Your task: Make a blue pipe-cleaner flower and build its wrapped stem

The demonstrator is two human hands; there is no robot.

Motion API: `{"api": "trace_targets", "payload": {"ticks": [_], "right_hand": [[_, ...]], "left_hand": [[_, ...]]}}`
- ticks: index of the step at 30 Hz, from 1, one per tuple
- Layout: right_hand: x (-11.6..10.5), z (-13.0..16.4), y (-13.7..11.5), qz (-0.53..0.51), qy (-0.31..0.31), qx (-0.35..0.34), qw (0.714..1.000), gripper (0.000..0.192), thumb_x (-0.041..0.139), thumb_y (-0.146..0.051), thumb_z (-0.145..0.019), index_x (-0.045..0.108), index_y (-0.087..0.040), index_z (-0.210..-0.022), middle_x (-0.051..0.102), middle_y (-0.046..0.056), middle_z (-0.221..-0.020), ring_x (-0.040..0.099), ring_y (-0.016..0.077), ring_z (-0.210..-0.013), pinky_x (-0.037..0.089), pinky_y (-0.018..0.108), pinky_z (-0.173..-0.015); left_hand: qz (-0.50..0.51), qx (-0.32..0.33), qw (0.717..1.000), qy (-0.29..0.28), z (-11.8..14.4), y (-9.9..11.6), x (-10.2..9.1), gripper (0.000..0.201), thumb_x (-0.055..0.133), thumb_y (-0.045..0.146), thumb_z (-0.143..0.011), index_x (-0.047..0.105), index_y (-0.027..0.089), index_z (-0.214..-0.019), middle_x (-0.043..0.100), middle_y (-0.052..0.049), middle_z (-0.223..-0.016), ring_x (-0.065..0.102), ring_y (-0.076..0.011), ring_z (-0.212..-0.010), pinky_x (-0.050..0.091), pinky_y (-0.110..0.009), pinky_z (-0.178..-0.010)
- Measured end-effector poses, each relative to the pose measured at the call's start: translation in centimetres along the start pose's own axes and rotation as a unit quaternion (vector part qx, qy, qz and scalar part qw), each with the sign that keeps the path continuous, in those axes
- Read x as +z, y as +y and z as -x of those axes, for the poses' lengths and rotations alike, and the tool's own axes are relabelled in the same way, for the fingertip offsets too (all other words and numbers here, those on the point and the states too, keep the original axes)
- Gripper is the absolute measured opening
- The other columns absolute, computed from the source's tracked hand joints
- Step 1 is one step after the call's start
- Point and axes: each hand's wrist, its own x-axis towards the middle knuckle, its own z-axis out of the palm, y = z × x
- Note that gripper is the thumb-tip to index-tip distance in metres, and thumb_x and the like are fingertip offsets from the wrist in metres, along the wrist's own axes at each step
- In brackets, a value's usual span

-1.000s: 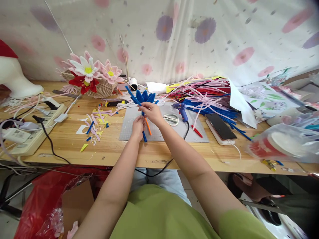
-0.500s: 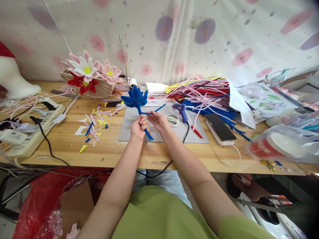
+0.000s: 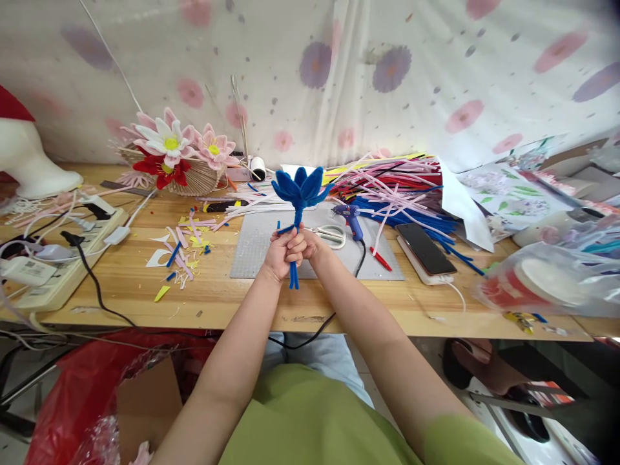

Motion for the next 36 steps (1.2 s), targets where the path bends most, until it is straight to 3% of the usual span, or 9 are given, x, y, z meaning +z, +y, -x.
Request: {"api": "trace_targets", "payload": {"ticks": [3, 7, 10, 14, 17, 23, 30, 33, 36], "right_hand": [[-0.9, 0.8, 0.0, -0.068, -0.034, 0.081, 0.994, 0.016, 0.055, -0.029, -0.072, 0.061, -0.014, -0.074, 0.063, 0.007, -0.064, 0.058, 0.0166, -0.059, 0.048, 0.030, -0.059], [-2.6, 2.5, -0.7, -0.137, 0.008, -0.032, 0.990, 0.021, 0.055, -0.017, -0.066, 0.060, -0.018, -0.087, 0.066, 0.002, -0.083, 0.059, 0.0111, -0.074, 0.046, 0.026, -0.072], [-3.3, 3.5, -1.6, -0.140, -0.025, -0.084, 0.986, 0.024, 0.056, -0.018, -0.066, 0.059, -0.019, -0.090, 0.065, 0.002, -0.094, 0.057, 0.0087, -0.075, 0.045, 0.026, -0.077], [-3.0, 3.5, -2.2, -0.121, -0.015, -0.095, 0.988, 0.018, 0.062, -0.027, -0.067, 0.060, -0.017, -0.082, 0.066, 0.004, -0.086, 0.052, 0.0068, -0.063, 0.044, 0.022, -0.068], [-2.7, 2.8, -2.2, -0.123, 0.011, -0.107, 0.987, 0.020, 0.069, -0.027, -0.060, 0.057, -0.015, -0.070, 0.064, 0.002, -0.073, 0.045, 0.0050, -0.052, 0.041, 0.020, -0.055], [-1.8, 2.1, -2.5, -0.096, 0.099, -0.118, 0.983, 0.028, 0.072, -0.023, -0.053, 0.046, -0.018, -0.061, 0.060, -0.001, -0.063, 0.044, 0.0060, -0.047, 0.030, 0.020, -0.042], [-1.0, 1.1, -2.4, 0.002, 0.177, -0.130, 0.976, 0.038, 0.075, -0.022, -0.048, 0.041, -0.019, -0.063, 0.048, -0.009, -0.048, 0.042, 0.0054, -0.042, 0.032, 0.020, -0.041], [-0.8, 1.1, -2.3, 0.020, 0.183, -0.117, 0.976, 0.036, 0.075, -0.021, -0.050, 0.041, -0.020, -0.065, 0.046, -0.010, -0.045, 0.041, 0.0056, -0.040, 0.030, 0.020, -0.039], [-1.0, 1.6, -2.3, -0.009, 0.117, -0.094, 0.989, 0.031, 0.073, -0.026, -0.057, 0.045, -0.019, -0.067, 0.053, -0.006, -0.051, 0.038, 0.0048, -0.037, 0.028, 0.020, -0.036]], "left_hand": [[-0.003, -0.021, 0.999, -0.033, -0.2, 0.0, -0.4, 0.019, 0.039, 0.016, -0.087, 0.056, 0.012, -0.080, 0.021, 0.007, -0.049, 0.012, -0.0028, -0.036, 0.010, -0.009, -0.026], [0.006, -0.017, 0.999, -0.040, -0.3, 0.2, -1.0, 0.019, 0.039, 0.013, -0.087, 0.057, 0.011, -0.079, 0.023, 0.007, -0.048, 0.015, -0.0021, -0.035, 0.012, -0.008, -0.027], [0.008, -0.022, 1.000, -0.020, -0.2, 0.3, -1.2, 0.016, 0.044, 0.014, -0.085, 0.056, 0.012, -0.074, 0.023, 0.007, -0.049, 0.016, -0.0016, -0.035, 0.013, -0.008, -0.027], [-0.021, -0.028, 0.999, -0.017, -0.2, 0.2, -0.9, 0.012, 0.049, 0.015, -0.083, 0.057, 0.011, -0.076, 0.027, 0.007, -0.049, 0.020, -0.0010, -0.035, 0.013, -0.009, -0.027], [-0.102, 0.013, 0.994, 0.021, -0.4, 0.0, -0.6, 0.007, 0.054, 0.017, -0.079, 0.058, 0.012, -0.076, 0.043, 0.003, -0.055, 0.037, -0.0021, -0.040, 0.025, -0.010, -0.032], [-0.280, 0.133, 0.937, 0.162, -1.8, -1.1, -0.7, 0.014, 0.052, 0.020, -0.080, 0.055, 0.013, -0.067, 0.054, 0.001, -0.059, 0.049, -0.0056, -0.047, 0.044, -0.020, -0.052], [-0.466, 0.227, 0.838, 0.169, -2.6, -1.6, -2.0, 0.016, 0.048, 0.020, -0.081, 0.056, 0.016, -0.067, 0.050, 0.003, -0.053, 0.048, -0.0071, -0.041, 0.038, -0.019, -0.045], [-0.466, 0.207, 0.841, 0.180, -2.6, -1.5, -2.0, 0.022, 0.048, 0.023, -0.081, 0.055, 0.015, -0.062, 0.051, 0.002, -0.051, 0.050, -0.0083, -0.042, 0.040, -0.020, -0.046], [-0.391, 0.176, 0.885, 0.178, -2.5, -1.2, -1.9, 0.022, 0.048, 0.023, -0.082, 0.054, 0.015, -0.063, 0.054, 0.001, -0.052, 0.055, -0.0095, -0.046, 0.043, -0.021, -0.052]]}}
